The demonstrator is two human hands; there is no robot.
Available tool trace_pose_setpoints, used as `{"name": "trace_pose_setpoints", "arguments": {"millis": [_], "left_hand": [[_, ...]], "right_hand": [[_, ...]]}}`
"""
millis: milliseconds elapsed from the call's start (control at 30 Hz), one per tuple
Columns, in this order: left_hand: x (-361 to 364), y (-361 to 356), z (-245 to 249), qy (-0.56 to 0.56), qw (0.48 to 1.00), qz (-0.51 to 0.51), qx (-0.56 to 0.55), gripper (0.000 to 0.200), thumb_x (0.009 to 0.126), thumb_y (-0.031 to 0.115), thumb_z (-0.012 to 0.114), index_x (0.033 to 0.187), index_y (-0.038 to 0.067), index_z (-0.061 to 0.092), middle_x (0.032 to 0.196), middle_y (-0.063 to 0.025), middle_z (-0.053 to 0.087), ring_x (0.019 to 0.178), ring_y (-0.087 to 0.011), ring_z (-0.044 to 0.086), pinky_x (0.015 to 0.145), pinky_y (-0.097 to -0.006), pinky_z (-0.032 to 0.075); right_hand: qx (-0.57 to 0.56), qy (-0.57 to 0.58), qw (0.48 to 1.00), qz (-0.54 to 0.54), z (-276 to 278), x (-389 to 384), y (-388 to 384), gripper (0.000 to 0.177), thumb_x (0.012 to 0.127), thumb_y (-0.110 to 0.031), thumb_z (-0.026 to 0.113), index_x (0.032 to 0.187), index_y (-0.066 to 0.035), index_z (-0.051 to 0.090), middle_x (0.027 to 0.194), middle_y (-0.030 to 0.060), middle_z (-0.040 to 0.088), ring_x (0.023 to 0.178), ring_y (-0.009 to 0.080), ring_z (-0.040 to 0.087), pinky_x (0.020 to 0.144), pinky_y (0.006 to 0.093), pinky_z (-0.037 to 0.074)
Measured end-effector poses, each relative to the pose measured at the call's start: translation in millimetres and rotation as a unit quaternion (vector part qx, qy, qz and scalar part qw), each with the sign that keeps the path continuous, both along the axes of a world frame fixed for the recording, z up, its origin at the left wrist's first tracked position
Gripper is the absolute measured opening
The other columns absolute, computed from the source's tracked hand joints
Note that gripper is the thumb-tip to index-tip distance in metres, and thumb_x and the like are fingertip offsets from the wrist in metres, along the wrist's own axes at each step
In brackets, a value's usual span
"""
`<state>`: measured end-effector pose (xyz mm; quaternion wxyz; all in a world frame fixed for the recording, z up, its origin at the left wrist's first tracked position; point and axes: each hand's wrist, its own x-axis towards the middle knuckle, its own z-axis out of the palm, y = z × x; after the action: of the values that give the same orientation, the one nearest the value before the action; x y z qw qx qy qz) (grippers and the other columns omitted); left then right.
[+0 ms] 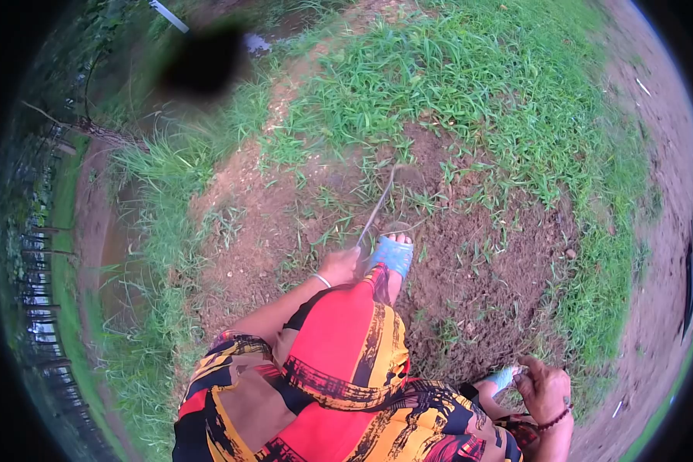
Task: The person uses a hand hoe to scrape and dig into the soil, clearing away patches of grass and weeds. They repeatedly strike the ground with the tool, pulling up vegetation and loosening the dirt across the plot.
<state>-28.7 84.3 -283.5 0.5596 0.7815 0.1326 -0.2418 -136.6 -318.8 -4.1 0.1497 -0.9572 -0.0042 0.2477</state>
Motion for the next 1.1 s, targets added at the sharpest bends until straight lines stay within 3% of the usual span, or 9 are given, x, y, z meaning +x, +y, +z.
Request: {"name": "trace_pose_setpoints", "arguments": {"millis": [233, 300, 333, 400, 433, 733, 833, 1000, 1100], "left_hand": [[149, -21, 72, -0.135, 0.960, 0.191, -0.154, 0.029, 0.091, 0.035, 0.045, 0.078, 0.009, 0.044, 0.051, 0.0006, 0.041, 0.035, -0.0073, 0.039, 0.031, -0.0227, 0.032], [181, -8, 17, -0.299, 0.926, 0.156, 0.172, 0.029, 0.090, 0.033, 0.046, 0.083, 0.005, 0.048, 0.060, -0.0080, 0.054, 0.046, -0.0186, 0.053, 0.041, -0.0319, 0.043], [175, -1, 1, -0.298, 0.926, 0.156, 0.172, 0.029, 0.090, 0.033, 0.046, 0.083, 0.005, 0.048, 0.060, -0.0080, 0.054, 0.046, -0.0186, 0.053, 0.041, -0.0319, 0.043], [143, 12, -18, -0.112, 0.929, -0.079, 0.345, 0.030, 0.088, 0.030, 0.048, 0.090, 0.000, 0.052, 0.077, -0.0196, 0.061, 0.071, -0.0337, 0.061, 0.064, -0.0410, 0.048], [115, 4, 2, -0.069, 0.946, 0.003, 0.317, 0.033, 0.086, 0.029, 0.049, 0.095, -0.001, 0.054, 0.089, -0.0260, 0.059, 0.089, -0.0414, 0.055, 0.078, -0.0436, 0.044], [-16, 17, 5, -0.066, 0.962, -0.021, 0.265, 0.031, 0.080, 0.033, 0.056, 0.086, 0.002, 0.055, 0.072, -0.0184, 0.058, 0.068, -0.0314, 0.059, 0.064, -0.0412, 0.046], [32, 16, 11, -0.229, 0.947, 0.074, 0.212, 0.018, 0.082, 0.020, 0.058, 0.079, 0.003, 0.051, 0.054, -0.0035, 0.052, 0.038, -0.0110, 0.050, 0.037, -0.0272, 0.041], [160, -15, 90, -0.219, 0.955, 0.196, -0.026, 0.016, 0.085, 0.021, 0.056, 0.085, 0.006, 0.048, 0.060, -0.0050, 0.054, 0.046, -0.0139, 0.053, 0.042, -0.0282, 0.044], [188, -20, 38, -0.263, 0.922, 0.168, 0.227, 0.025, 0.084, 0.026, 0.056, 0.093, 0.003, 0.050, 0.067, -0.0112, 0.059, 0.058, -0.0232, 0.059, 0.053, -0.0353, 0.048]], "right_hand": [[-0.002, 0.005, 1.000, 0.000, 1, 11, 5, 0.025, 0.073, -0.019, 0.061, 0.096, -0.008, 0.058, 0.062, 0.0122, 0.060, 0.062, 0.0305, 0.060, 0.057, 0.0382, 0.047], [-0.002, 0.012, 1.000, 0.001, 0, 12, 6, 0.025, 0.073, -0.018, 0.061, 0.096, -0.008, 0.058, 0.062, 0.0121, 0.060, 0.062, 0.0303, 0.060, 0.057, 0.0382, 0.047], [-0.002, 0.019, 1.000, 0.002, 1, 12, 6, 0.025, 0.073, -0.018, 0.062, 0.096, -0.008, 0.058, 0.062, 0.0121, 0.060, 0.062, 0.0301, 0.060, 0.057, 0.0382, 0.047], [-0.002, 0.017, 1.000, 0.006, -4, 8, 3, 0.025, 0.073, -0.018, 0.062, 0.096, -0.008, 0.058, 0.062, 0.0121, 0.060, 0.062, 0.0301, 0.060, 0.057, 0.0382, 0.047], [-0.002, 0.014, 1.000, 0.010, -4, 7, 0, 0.025, 0.073, -0.018, 0.062, 0.096, -0.008, 0.058, 0.062, 0.0121, 0.060, 0.061, 0.0301, 0.060, 0.057, 0.0382, 0.047], [-0.006, -0.020, 1.000, 0.011, 0, 0, 2, 0.025, 0.072, -0.018, 0.064, 0.093, -0.007, 0.059, 0.057, 0.0104, 0.058, 0.056, 0.0289, 0.059, 0.054, 0.0366, 0.045], [0.007, -0.023, 1.000, 0.006, -4, -1, -1, 0.024, 0.072, -0.018, 0.063, 0.093, -0.007, 0.059, 0.058, 0.0109, 0.059, 0.057, 0.0293, 0.059, 0.054, 0.0364, 0.046], [0.000, 0.012, 1.000, -0.017, 2, 7, 4, 0.025, 0.073, -0.018, 0.062, 0.096, -0.007, 0.059, 0.065, 0.0116, 0.062, 0.063, 0.0298, 0.061, 0.059, 0.0372, 0.048], [-0.022, 0.038, 0.999, -0.010, 1, 8, 5, 0.026, 0.073, -0.018, 0.062, 0.096, -0.008, 0.059, 0.065, 0.0120, 0.062, 0.064, 0.0298, 0.061, 0.060, 0.0374, 0.048]]}}
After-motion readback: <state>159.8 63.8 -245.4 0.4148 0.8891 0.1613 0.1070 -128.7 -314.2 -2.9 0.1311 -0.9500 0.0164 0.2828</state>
